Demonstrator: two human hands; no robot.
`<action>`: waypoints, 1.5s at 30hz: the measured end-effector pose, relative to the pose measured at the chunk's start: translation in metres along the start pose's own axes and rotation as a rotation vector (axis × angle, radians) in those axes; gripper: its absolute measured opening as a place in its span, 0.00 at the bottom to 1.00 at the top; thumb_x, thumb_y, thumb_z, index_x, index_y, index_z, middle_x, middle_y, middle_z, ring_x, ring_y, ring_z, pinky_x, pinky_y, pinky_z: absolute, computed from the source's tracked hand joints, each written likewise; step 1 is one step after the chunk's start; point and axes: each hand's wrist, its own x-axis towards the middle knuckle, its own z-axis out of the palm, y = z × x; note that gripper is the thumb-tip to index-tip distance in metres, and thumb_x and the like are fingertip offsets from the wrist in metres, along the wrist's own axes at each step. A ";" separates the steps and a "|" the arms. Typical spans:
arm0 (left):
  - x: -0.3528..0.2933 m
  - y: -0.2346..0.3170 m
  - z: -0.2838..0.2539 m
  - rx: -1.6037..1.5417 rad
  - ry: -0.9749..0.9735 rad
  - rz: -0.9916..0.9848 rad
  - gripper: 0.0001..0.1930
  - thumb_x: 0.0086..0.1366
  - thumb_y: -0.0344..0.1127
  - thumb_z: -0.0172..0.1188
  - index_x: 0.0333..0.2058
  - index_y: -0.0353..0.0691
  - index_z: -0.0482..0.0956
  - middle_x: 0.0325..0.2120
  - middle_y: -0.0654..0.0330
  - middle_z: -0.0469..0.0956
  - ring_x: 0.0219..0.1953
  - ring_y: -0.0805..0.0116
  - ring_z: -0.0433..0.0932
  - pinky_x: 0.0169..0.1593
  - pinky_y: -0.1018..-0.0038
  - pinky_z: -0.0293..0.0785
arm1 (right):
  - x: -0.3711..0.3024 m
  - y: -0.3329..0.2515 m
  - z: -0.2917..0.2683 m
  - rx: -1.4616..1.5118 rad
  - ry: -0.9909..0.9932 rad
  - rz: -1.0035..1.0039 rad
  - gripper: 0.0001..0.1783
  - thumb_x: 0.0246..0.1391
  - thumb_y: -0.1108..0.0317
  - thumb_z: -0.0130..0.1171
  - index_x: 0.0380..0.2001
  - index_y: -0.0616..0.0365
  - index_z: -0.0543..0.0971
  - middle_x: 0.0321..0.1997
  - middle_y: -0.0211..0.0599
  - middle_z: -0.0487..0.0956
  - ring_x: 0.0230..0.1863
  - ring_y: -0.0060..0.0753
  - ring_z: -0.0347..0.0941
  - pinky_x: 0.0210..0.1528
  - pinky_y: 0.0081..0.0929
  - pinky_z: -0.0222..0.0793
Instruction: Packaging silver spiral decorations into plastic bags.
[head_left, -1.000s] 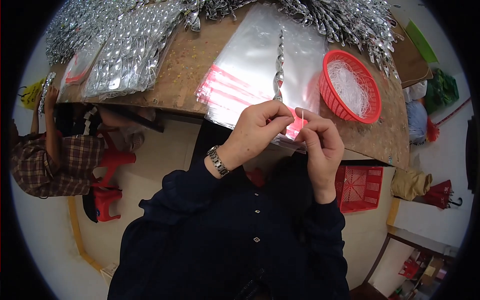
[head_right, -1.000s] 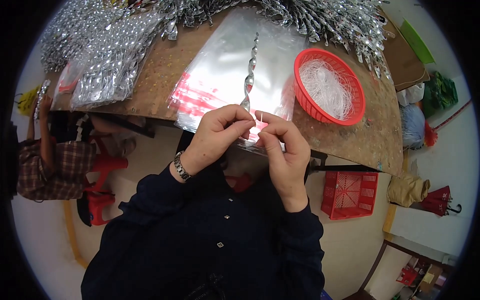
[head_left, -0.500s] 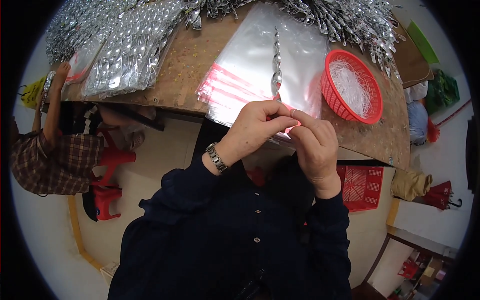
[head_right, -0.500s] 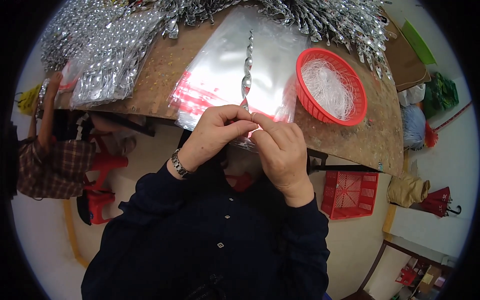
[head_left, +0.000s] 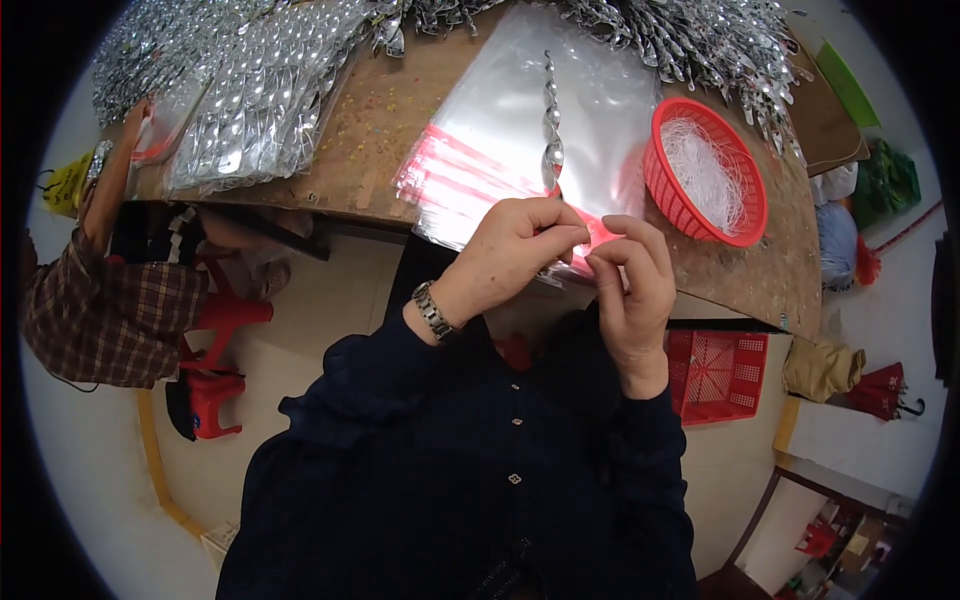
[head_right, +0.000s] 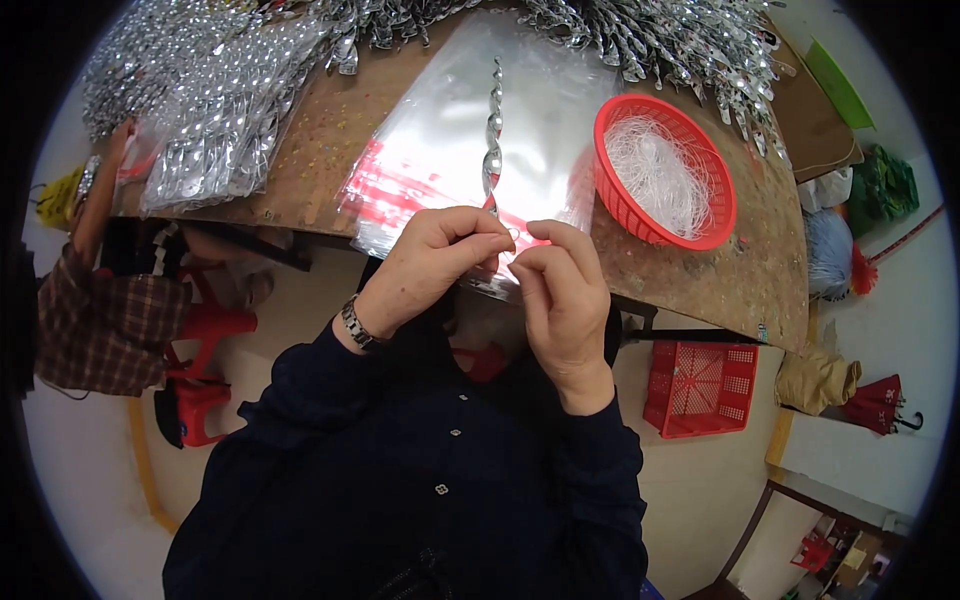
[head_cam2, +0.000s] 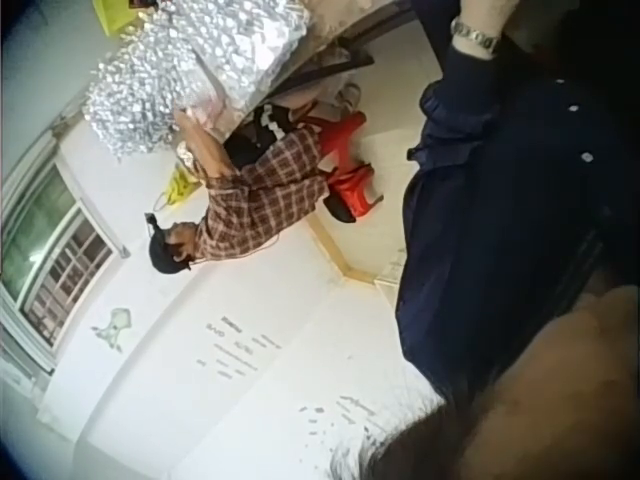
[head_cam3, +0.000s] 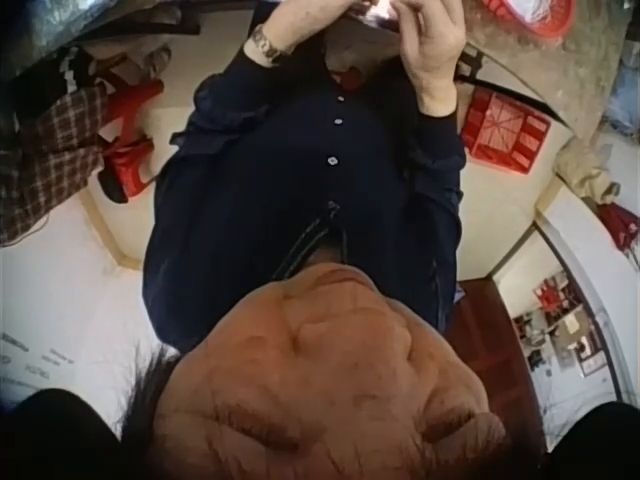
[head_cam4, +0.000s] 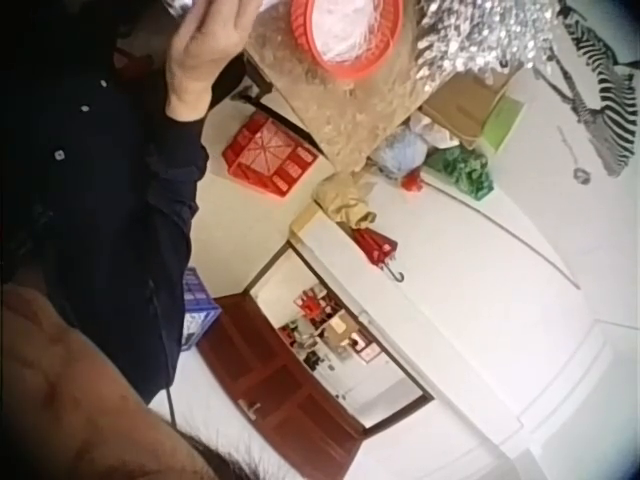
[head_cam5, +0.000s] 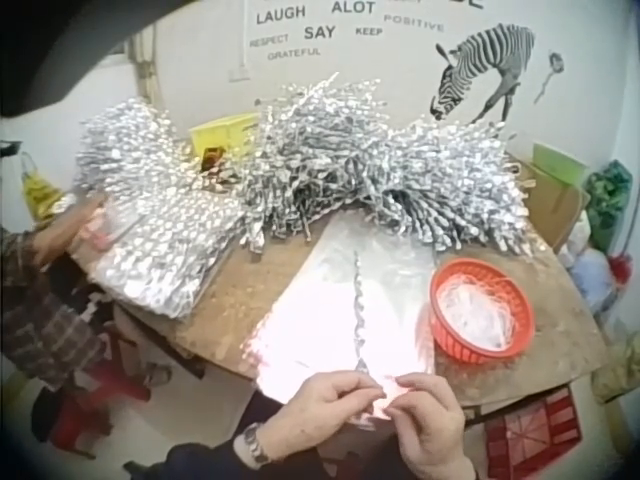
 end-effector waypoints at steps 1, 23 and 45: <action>0.000 0.000 -0.001 -0.011 0.001 -0.011 0.07 0.66 0.31 0.56 0.35 0.33 0.80 0.27 0.67 0.77 0.29 0.82 0.73 0.34 0.84 0.69 | 0.001 0.001 0.000 0.057 0.009 0.036 0.04 0.49 0.82 0.58 0.29 0.63 0.75 0.39 0.41 0.77 0.35 0.31 0.72 0.39 0.23 0.68; 0.001 -0.003 -0.006 0.001 -0.108 0.006 0.07 0.64 0.30 0.56 0.33 0.33 0.80 0.24 0.67 0.76 0.28 0.81 0.72 0.34 0.83 0.68 | 0.007 0.006 0.006 0.185 -0.019 0.153 0.02 0.54 0.81 0.52 0.31 0.64 0.74 0.32 0.34 0.75 0.34 0.25 0.71 0.38 0.20 0.66; 0.000 -0.003 -0.002 -0.084 0.009 0.013 0.08 0.61 0.32 0.58 0.31 0.32 0.80 0.23 0.70 0.73 0.27 0.83 0.68 0.31 0.82 0.65 | 0.003 -0.018 0.003 0.109 0.107 0.074 0.05 0.51 0.82 0.57 0.32 0.63 0.76 0.30 0.39 0.75 0.30 0.33 0.73 0.33 0.25 0.68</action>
